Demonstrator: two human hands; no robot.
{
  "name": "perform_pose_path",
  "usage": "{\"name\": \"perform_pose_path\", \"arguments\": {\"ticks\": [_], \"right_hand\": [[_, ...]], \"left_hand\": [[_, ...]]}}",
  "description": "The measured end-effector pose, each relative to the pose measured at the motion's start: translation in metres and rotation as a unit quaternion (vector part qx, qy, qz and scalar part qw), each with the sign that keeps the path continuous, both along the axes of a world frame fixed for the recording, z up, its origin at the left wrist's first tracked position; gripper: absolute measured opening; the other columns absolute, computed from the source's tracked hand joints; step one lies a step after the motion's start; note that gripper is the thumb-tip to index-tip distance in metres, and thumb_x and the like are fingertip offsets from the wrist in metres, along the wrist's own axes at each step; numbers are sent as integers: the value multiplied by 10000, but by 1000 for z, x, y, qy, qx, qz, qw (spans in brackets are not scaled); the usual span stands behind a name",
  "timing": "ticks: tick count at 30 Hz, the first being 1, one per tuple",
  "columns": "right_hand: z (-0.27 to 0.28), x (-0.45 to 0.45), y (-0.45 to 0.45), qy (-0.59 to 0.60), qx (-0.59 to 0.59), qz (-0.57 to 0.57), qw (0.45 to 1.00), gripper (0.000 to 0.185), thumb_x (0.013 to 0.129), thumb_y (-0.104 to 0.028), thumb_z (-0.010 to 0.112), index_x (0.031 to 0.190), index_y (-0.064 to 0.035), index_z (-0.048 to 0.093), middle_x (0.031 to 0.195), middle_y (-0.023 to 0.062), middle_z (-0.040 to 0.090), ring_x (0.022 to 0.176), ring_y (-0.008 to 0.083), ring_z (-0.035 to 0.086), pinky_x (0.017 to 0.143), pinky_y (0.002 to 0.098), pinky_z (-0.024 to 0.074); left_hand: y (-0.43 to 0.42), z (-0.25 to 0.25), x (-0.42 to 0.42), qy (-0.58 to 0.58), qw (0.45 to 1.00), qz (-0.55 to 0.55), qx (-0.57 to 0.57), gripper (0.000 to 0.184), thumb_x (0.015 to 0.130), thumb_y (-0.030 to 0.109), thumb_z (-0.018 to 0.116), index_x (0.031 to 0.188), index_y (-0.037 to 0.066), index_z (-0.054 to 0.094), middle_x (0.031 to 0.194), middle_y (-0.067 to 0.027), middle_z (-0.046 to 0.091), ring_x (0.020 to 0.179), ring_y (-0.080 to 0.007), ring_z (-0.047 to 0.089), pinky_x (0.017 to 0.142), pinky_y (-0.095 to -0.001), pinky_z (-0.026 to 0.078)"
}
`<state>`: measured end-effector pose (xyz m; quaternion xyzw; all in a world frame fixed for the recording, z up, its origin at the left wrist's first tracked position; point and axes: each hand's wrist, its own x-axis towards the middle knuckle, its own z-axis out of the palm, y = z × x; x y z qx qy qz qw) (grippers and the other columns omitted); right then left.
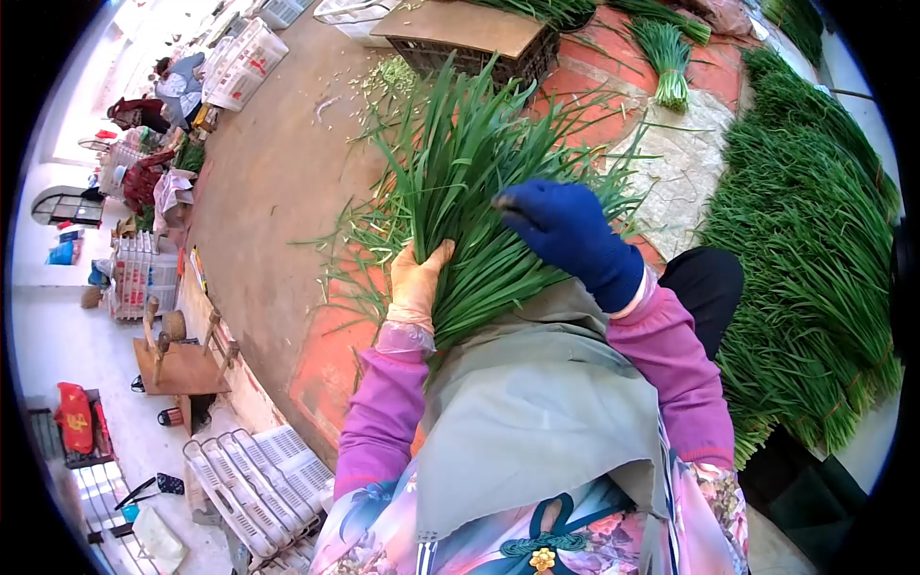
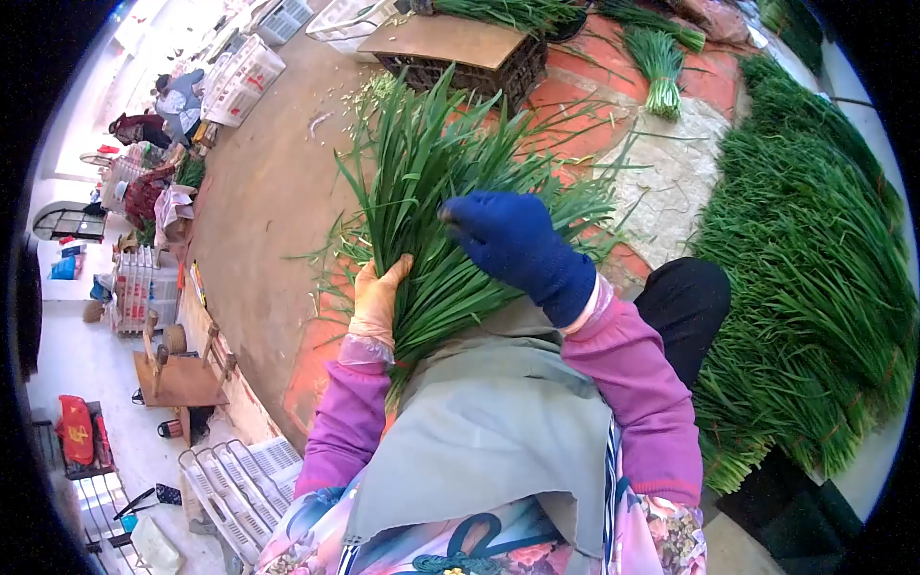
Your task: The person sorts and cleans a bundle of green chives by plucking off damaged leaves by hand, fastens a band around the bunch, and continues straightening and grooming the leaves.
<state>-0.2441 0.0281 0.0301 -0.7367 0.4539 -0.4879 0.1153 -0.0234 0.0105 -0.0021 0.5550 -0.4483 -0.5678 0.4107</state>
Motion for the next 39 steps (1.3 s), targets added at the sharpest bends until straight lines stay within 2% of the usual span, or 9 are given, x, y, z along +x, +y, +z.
{"name": "perform_pose_path", "arguments": {"ticks": [17,20,22,25,27,29,31,34,39], "right_hand": [[-62,37,-5,174,117,1,978,230,775,-284,608,803,-66,542,599,84,563,551,275,577,457,364,430],[-49,16,-4,-444,385,114,801,236,878,-274,502,877,-55,589,557,-11,492,490,100,496,439,238,395],[-45,-3,-4,-577,273,137,757,244,902,-268,452,890,-58,575,585,-8,481,501,131,499,470,262,421],[-26,-34,-3,-758,150,347,531,338,931,-328,371,933,-45,555,543,-3,403,436,136,437,408,269,376],[-6,-40,0,-627,123,381,668,381,933,-364,359,913,-43,564,545,6,454,414,132,441,386,274,367],[15,-38,4,-399,262,186,859,312,902,-324,469,872,-33,579,622,78,583,462,166,536,411,305,416],[26,-3,-1,-159,79,41,983,247,839,-293,566,878,-50,583,628,104,598,505,232,580,453,356,444],[24,17,-7,73,55,-66,994,238,785,-291,607,899,-82,599,652,116,602,562,289,596,486,395,451],[-6,14,-34,84,37,-59,994,221,808,-254,571,935,-76,609,599,98,575,544,268,592,484,370,452]], "left_hand": [[4,10,-8,-21,999,-18,15,255,771,23,646,1020,-14,602,934,-37,638,794,-94,561,763,-230,444],[1,1,-4,-48,998,-28,0,261,767,31,651,1019,-17,601,927,-36,639,789,-96,560,758,-236,445],[2,4,-5,-25,999,-24,-1,274,762,46,662,1022,-16,601,919,-36,642,779,-96,560,750,-238,447],[0,-1,-3,-12,999,-32,0,286,759,60,670,1028,-8,601,915,-34,643,776,-98,561,751,-241,448],[-1,-1,-4,-30,999,-30,-5,289,761,62,671,1034,-1,599,920,-37,645,779,-99,564,753,-244,449],[1,4,-9,-34,999,-35,1,293,761,66,672,1037,1,597,917,-41,647,784,-97,566,753,-243,450],[0,-1,-10,-49,998,-40,3,292,756,64,677,1030,2,599,917,-43,649,787,-94,569,753,-240,449],[2,-4,-13,-75,994,-71,-33,282,749,52,682,1016,6,604,908,-25,650,778,-85,560,750,-232,444],[3,-10,-11,-62,994,-79,-48,291,750,50,678,1030,12,605,903,-22,651,778,-79,559,750,-230,442]]}}
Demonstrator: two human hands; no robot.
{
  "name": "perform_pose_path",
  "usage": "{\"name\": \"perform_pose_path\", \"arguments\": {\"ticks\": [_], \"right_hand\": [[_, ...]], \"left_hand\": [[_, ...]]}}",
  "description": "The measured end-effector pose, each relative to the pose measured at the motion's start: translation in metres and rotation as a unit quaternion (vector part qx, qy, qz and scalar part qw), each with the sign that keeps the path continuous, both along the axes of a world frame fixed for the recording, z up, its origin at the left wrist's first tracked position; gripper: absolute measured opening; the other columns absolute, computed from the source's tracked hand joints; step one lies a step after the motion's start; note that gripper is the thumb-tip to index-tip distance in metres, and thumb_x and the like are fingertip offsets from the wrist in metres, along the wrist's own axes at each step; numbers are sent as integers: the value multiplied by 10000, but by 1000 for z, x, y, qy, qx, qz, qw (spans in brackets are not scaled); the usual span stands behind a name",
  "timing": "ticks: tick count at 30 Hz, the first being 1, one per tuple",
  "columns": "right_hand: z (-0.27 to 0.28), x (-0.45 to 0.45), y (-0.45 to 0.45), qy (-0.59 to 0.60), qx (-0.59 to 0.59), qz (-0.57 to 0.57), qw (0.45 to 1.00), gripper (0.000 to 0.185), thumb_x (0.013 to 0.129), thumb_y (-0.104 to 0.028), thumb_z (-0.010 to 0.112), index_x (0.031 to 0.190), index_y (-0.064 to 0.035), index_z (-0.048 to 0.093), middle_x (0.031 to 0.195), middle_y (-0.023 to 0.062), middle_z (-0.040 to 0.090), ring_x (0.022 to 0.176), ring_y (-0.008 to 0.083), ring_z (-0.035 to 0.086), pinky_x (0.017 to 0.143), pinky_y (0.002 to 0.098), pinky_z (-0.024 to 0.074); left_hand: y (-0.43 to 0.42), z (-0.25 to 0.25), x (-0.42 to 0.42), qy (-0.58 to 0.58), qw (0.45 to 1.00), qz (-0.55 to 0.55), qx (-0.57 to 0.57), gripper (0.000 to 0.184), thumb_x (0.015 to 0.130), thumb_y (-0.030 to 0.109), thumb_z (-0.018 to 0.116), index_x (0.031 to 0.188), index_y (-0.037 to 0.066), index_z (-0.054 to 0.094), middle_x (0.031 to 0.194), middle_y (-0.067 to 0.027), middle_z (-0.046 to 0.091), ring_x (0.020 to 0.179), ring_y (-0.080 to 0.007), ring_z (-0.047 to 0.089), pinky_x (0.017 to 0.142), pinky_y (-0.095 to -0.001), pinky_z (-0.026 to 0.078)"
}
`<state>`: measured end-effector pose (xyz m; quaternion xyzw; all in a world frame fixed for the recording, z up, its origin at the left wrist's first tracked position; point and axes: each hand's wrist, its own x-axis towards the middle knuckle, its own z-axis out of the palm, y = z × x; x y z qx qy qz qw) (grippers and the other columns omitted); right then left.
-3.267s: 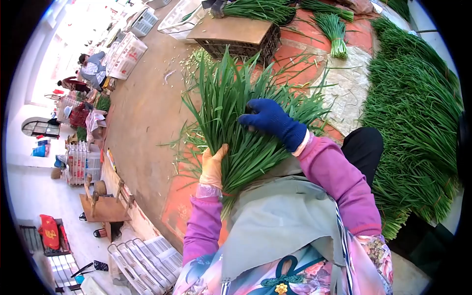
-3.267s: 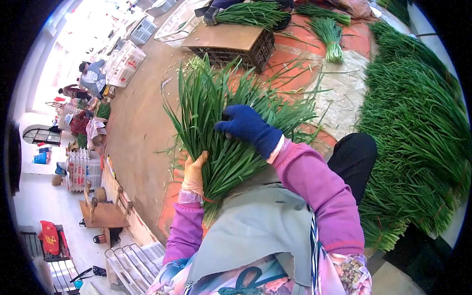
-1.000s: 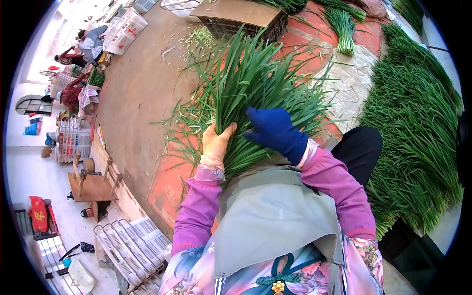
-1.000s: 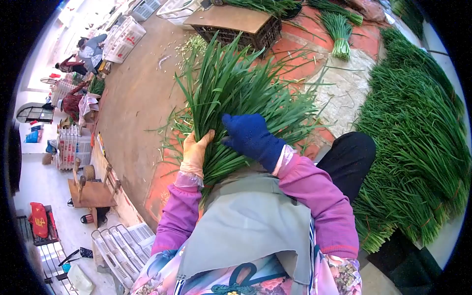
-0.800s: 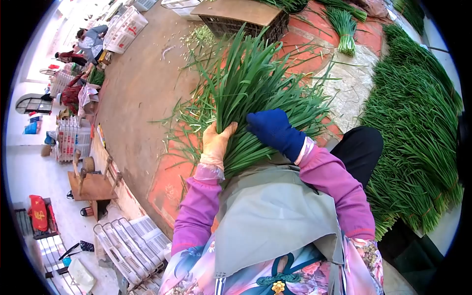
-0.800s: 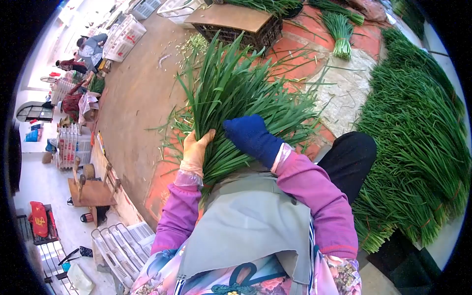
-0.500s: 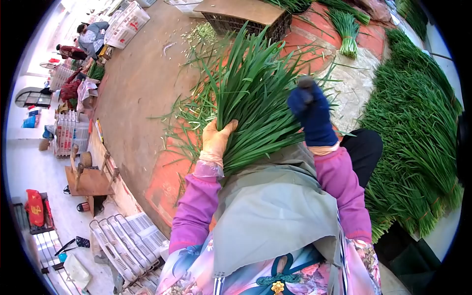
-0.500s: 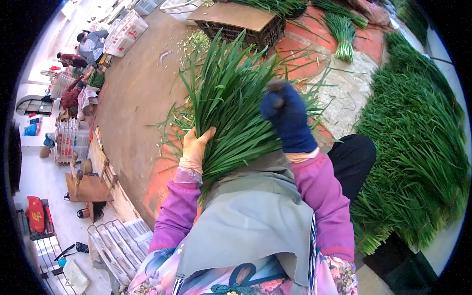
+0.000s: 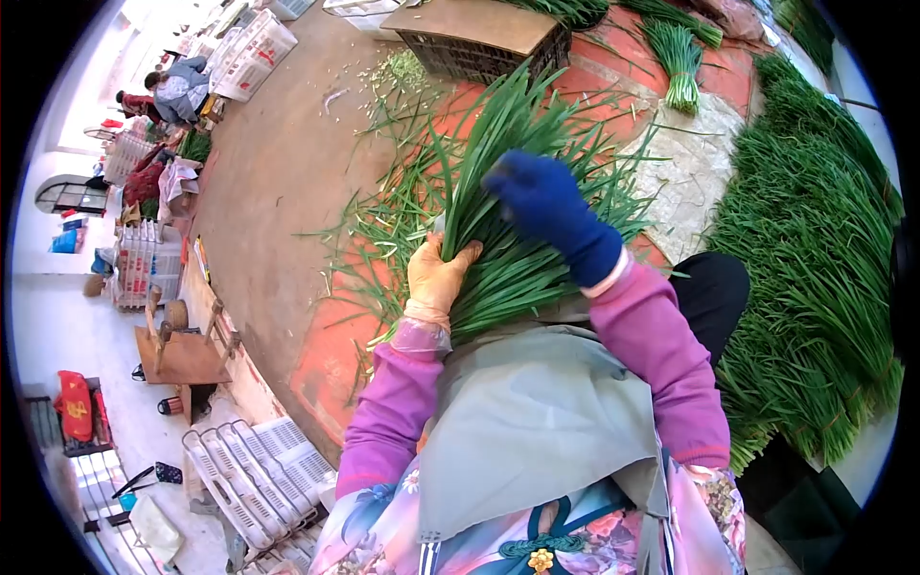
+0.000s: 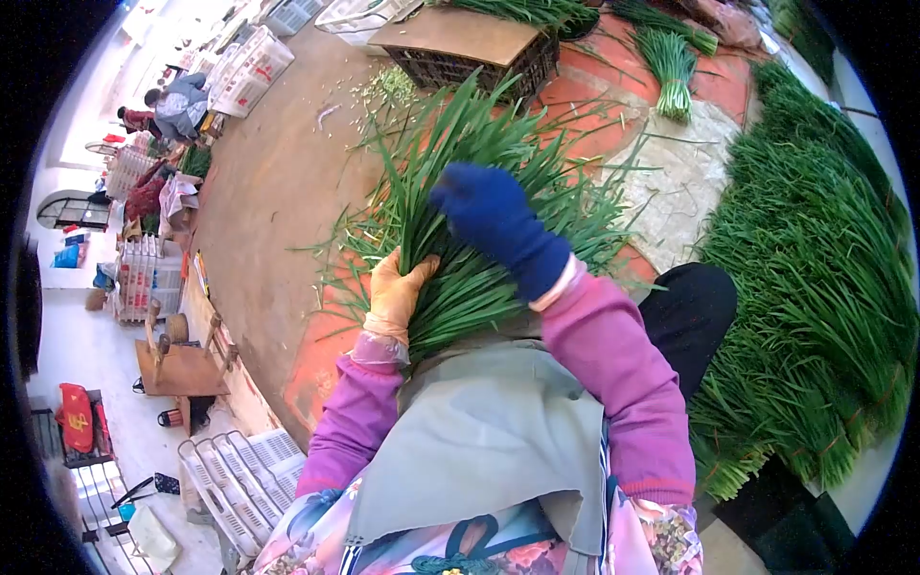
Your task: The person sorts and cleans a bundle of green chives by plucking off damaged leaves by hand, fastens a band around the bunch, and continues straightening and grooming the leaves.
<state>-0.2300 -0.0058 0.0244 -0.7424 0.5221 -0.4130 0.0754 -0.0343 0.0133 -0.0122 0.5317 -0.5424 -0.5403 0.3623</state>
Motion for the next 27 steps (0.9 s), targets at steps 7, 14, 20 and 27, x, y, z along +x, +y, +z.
{"name": "perform_pose_path", "arguments": {"ticks": [7,14,20,27], "right_hand": [[28,-40,36,-438,266,157,844,210,865,-229,525,836,-41,614,588,17,540,511,118,539,464,262,432],[-24,14,47,-11,95,55,994,354,684,-248,695,995,-114,591,699,112,612,600,305,591,505,371,460],[-60,14,28,89,50,53,993,234,786,-264,592,952,-99,584,580,71,558,509,270,565,445,365,424],[-38,-73,41,-795,58,274,538,295,919,-247,389,998,-27,568,597,-56,395,480,102,382,473,251,339]], "left_hand": [[-5,8,1,21,998,33,43,310,744,58,684,1038,7,602,919,-32,650,785,-91,572,759,-234,447],[-5,6,0,18,998,28,58,297,745,58,684,1026,3,604,911,-27,649,774,-89,567,750,-230,447],[-6,8,1,-8,998,25,49,283,748,60,681,1013,-5,607,919,-31,647,779,-90,564,753,-229,443],[-15,-1,20,30,996,33,72,267,752,71,660,1003,-7,614,898,-36,644,767,-101,570,744,-239,448]]}}
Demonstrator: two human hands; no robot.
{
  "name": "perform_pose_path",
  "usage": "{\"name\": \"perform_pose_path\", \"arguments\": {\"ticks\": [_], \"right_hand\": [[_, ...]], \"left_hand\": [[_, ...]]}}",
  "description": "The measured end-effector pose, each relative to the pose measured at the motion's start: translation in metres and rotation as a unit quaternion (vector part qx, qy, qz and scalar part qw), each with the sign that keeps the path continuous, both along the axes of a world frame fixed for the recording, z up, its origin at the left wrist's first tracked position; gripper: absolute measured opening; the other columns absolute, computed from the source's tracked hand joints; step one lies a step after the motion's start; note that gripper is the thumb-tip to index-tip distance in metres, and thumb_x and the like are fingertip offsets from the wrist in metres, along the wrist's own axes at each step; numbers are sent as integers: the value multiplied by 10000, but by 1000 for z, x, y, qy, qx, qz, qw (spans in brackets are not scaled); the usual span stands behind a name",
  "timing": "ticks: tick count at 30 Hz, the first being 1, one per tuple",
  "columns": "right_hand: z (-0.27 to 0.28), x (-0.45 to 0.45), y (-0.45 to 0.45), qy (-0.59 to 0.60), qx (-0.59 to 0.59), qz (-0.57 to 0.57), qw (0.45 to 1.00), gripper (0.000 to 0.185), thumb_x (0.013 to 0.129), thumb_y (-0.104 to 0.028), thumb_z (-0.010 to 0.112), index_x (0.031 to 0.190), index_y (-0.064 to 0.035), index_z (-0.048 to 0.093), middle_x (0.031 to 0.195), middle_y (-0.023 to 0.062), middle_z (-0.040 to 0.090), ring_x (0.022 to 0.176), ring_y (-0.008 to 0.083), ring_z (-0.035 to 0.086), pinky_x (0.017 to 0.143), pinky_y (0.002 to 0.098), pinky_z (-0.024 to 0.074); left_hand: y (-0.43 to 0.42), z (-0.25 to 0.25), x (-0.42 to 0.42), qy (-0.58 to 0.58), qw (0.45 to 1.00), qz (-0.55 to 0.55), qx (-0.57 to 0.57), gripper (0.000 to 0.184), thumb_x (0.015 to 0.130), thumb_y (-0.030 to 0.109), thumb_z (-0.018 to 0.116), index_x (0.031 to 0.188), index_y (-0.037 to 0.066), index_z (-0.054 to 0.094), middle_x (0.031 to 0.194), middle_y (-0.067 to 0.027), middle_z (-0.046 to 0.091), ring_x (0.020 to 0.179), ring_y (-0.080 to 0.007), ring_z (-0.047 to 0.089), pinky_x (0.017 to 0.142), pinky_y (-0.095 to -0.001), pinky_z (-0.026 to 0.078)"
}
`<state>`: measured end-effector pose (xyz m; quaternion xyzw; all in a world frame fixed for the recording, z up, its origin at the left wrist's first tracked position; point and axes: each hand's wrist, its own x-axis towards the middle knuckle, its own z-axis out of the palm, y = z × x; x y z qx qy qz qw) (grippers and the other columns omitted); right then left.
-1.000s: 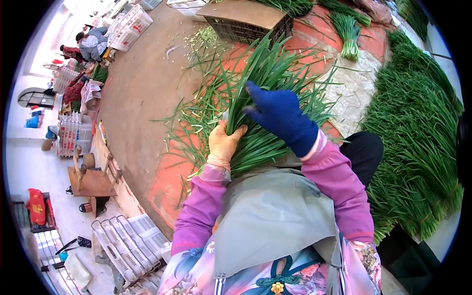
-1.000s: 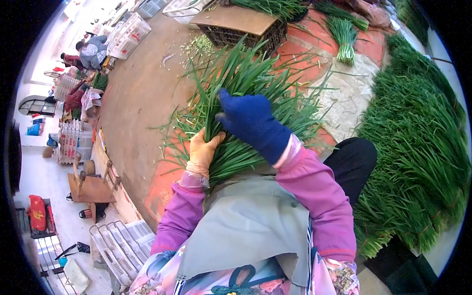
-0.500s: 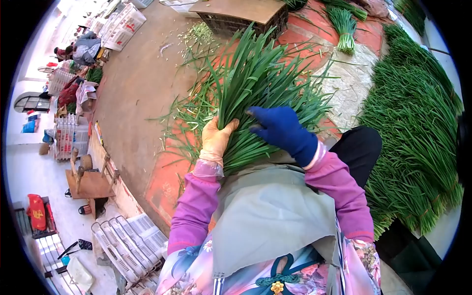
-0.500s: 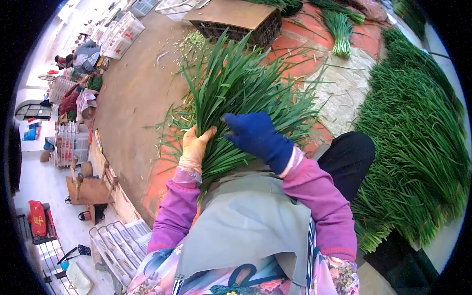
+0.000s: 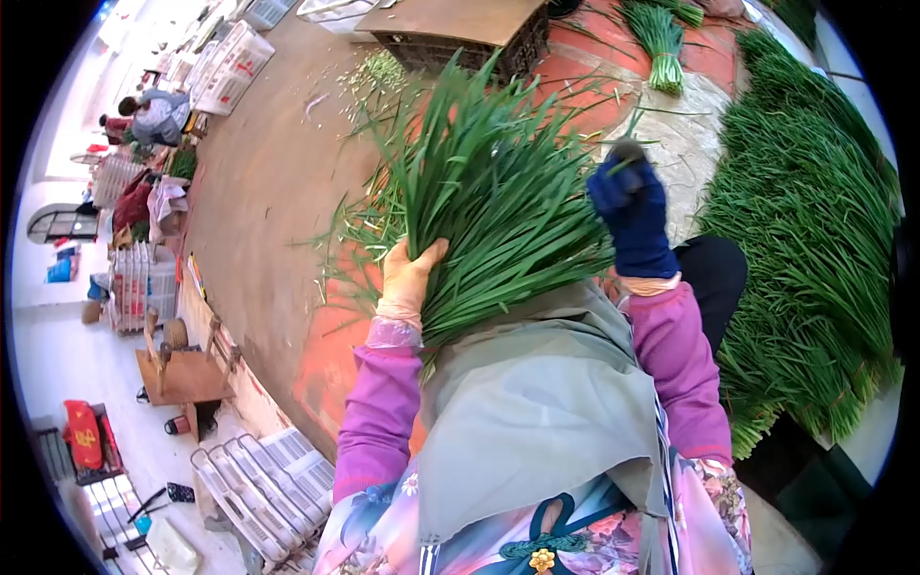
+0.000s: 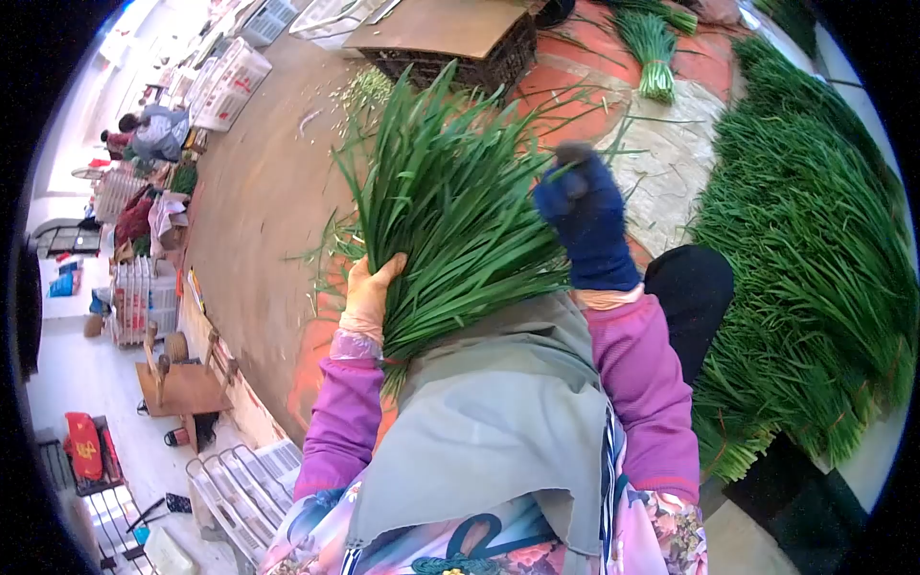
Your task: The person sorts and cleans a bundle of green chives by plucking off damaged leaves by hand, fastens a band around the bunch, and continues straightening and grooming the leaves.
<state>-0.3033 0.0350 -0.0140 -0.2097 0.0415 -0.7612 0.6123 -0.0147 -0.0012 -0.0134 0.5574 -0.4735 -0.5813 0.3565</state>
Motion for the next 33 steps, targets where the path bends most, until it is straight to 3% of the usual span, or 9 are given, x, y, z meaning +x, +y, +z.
{"name": "perform_pose_path", "arguments": {"ticks": [6,8,11,19,23,25,29,31,33], "right_hand": [[13,-55,16,21,-180,16,983,355,957,-308,323,1006,-53,565,631,-51,412,489,87,353,448,249,290],[-3,-60,22,40,-67,0,997,398,936,-369,368,1038,-32,554,619,-32,435,508,92,398,476,248,351],[54,-25,30,309,273,-254,875,358,908,-290,458,1070,14,555,685,47,577,558,109,517,573,237,456],[57,-36,33,410,213,-156,873,251,891,-200,496,1029,-17,597,674,16,586,548,77,527,491,204,425],[54,-31,14,580,95,-309,748,417,811,-213,609,1214,-156,518,562,24,535,514,110,544,474,261,423],[66,-24,5,769,87,-336,537,481,771,-231,625,1236,-222,502,596,85,564,556,220,590,496,340,448],[43,-24,-19,839,33,-316,442,270,785,-256,568,1042,-182,600,631,125,577,571,323,579,506,424,449],[40,-39,-21,840,-5,-306,448,205,817,-268,522,931,-123,612,604,101,574,538,272,582,480,375,457],[56,-60,-12,445,54,31,893,265,869,-269,449,908,-71,620,585,68,560,532,188,576,453,304,454]], "left_hand": [[-10,3,17,27,997,11,68,225,759,69,645,964,-17,610,854,-51,637,721,-123,582,679,-260,476],[-10,6,19,56,996,1,63,224,771,81,621,969,-23,600,836,-54,633,714,-133,585,671,-269,486],[-12,1,32,2,997,-65,35,258,791,136,570,1004,-6,601,858,-36,624,724,-136,586,666,-265,486],[-13,-7,53,-40,988,-145,-23,329,720,128,527,1019,-2,573,900,-40,603,725,-145,554,651,-272,463],[-17,-13,57,-18,986,-167,-15,366,666,96,517,1012,-14,565,909,-56,601,774,-180,566,687,-290,478],[-19,-17,60,-22,987,-157,-16,375,657,86,503,1012,-18,564,922,-59,600,794,-189,568,695,-294,481],[-17,-15,59,-30,986,-163,-18,377,660,68,494,1023,-15,558,935,-57,593,765,-183,565,675,-291,480],[-18,-22,66,-51,986,-158,-23,375,656,54,491,1019,-15,556,909,-47,590,736,-173,555,648,-282,475],[-20,-21,63,-65,983,-166,-32,368,647,44,494,1005,-18,554,864,-35,584,713,-160,541,621,-273,465]]}}
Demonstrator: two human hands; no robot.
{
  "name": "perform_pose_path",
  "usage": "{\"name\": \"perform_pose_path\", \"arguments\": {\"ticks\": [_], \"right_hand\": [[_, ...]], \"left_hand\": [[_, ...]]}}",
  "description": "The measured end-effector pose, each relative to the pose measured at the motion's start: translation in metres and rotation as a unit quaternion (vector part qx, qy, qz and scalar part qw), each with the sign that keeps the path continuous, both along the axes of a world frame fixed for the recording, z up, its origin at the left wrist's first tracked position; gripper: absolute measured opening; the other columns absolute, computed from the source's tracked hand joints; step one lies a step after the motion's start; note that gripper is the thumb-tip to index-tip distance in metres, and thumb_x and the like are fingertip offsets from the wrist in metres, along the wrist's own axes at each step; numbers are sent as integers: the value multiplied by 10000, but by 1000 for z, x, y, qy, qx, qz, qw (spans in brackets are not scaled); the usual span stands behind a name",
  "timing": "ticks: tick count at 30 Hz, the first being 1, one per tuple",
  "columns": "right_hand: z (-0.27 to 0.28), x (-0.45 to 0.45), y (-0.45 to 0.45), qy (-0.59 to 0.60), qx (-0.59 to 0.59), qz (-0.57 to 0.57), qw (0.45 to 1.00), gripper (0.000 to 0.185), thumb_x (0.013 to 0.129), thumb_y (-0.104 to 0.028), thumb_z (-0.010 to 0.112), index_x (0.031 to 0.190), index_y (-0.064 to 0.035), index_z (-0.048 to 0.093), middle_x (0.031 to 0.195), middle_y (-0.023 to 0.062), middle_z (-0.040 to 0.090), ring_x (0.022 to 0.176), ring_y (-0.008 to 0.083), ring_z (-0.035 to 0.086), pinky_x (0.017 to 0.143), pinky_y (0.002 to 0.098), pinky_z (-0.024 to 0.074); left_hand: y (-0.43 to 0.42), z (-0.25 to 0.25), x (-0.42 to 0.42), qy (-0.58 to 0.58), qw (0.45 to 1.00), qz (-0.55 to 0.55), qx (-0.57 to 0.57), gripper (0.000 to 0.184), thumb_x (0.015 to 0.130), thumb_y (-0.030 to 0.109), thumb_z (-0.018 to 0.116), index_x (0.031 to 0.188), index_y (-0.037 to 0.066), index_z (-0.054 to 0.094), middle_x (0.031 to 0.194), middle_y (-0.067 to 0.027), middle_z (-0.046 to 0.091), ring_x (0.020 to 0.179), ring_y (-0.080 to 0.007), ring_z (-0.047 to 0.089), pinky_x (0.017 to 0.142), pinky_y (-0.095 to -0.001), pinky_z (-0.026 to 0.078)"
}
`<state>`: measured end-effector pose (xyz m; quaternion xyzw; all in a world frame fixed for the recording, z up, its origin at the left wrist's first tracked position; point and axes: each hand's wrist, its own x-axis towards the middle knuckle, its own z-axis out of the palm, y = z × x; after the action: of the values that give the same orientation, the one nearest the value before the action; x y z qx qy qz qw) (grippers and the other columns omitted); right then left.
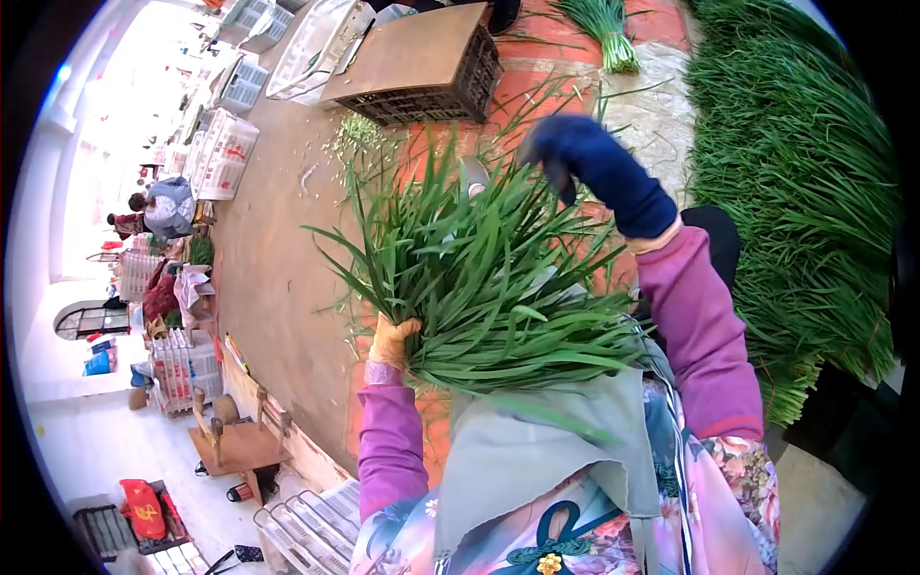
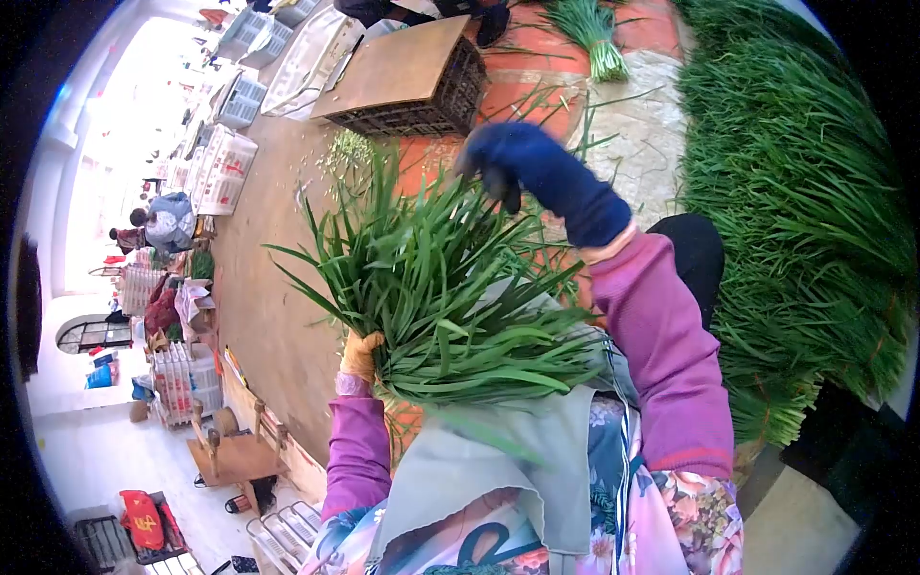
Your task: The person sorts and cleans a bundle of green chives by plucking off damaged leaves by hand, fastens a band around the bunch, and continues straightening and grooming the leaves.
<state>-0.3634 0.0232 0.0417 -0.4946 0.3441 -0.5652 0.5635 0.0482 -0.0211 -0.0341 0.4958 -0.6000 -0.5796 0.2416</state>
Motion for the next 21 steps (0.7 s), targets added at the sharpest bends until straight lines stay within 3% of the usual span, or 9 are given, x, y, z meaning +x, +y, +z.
{"name": "perform_pose_path", "arguments": {"ticks": [2,6,8,10,12,14,16,18,21], "right_hand": [[-7,-4,-8,-169,-59,-179,968,365,921,-268,369,899,1,615,570,44,534,440,123,503,386,242,402],[15,-1,-18,137,20,-99,985,282,883,-295,497,1007,-70,612,653,38,582,507,106,542,449,253,437],[17,20,-29,405,-111,-180,889,323,786,-277,608,1091,-172,591,758,124,625,653,244,623,592,365,483],[15,35,-40,529,-121,-134,829,313,769,-258,603,1074,-186,598,809,145,621,706,298,613,631,401,474],[-12,42,-55,452,-309,-93,832,346,774,-244,626,1105,-151,586,738,124,613,642,238,606,623,365,466],[-25,34,-59,335,-294,-59,893,284,836,-250,536,1053,-78,599,667,110,585,615,209,590,597,332,466],[-13,4,-45,-76,-149,-100,981,322,897,-261,438,1002,0,595,626,79,554,564,167,558,557,282,461],[-10,-15,-28,-51,-103,-243,963,395,917,-310,380,955,4,616,606,22,512,518,121,518,511,239,459],[0,-18,7,29,-25,-188,981,324,922,-278,422,1006,-27,608,689,32,585,511,88,541,465,200,436]], "left_hand": [[7,9,-10,32,999,-5,15,359,642,44,499,991,-21,552,822,-27,577,690,-154,528,605,-268,454],[3,8,-8,26,999,-7,18,364,636,43,503,990,-27,550,816,-28,579,685,-153,525,598,-265,450],[2,12,-9,61,995,-17,75,481,619,49,617,1090,18,519,937,-24,587,792,-158,533,709,-275,460],[-1,14,-13,54,995,-23,78,468,624,72,627,1078,23,522,919,-21,584,794,-155,537,708,-276,457],[-5,10,-9,37,996,-33,77,442,640,80,625,1068,30,526,902,-12,572,803,-150,535,714,-280,451],[-3,11,-9,45,994,-11,95,441,659,78,613,1087,41,513,905,-11,557,801,-152,526,717,-283,444],[-1,5,-7,56,992,52,96,459,719,86,557,1163,0,479,1037,-58,576,877,-186,563,771,-301,468],[-5,-7,5,77,990,57,102,420,779,121,584,1173,19,481,1047,-55,575,891,-182,566,788,-303,469],[-10,-7,5,75,988,73,117,416,783,131,587,1172,20,485,1037,-67,587,875,-189,584,776,-307,482]]}}
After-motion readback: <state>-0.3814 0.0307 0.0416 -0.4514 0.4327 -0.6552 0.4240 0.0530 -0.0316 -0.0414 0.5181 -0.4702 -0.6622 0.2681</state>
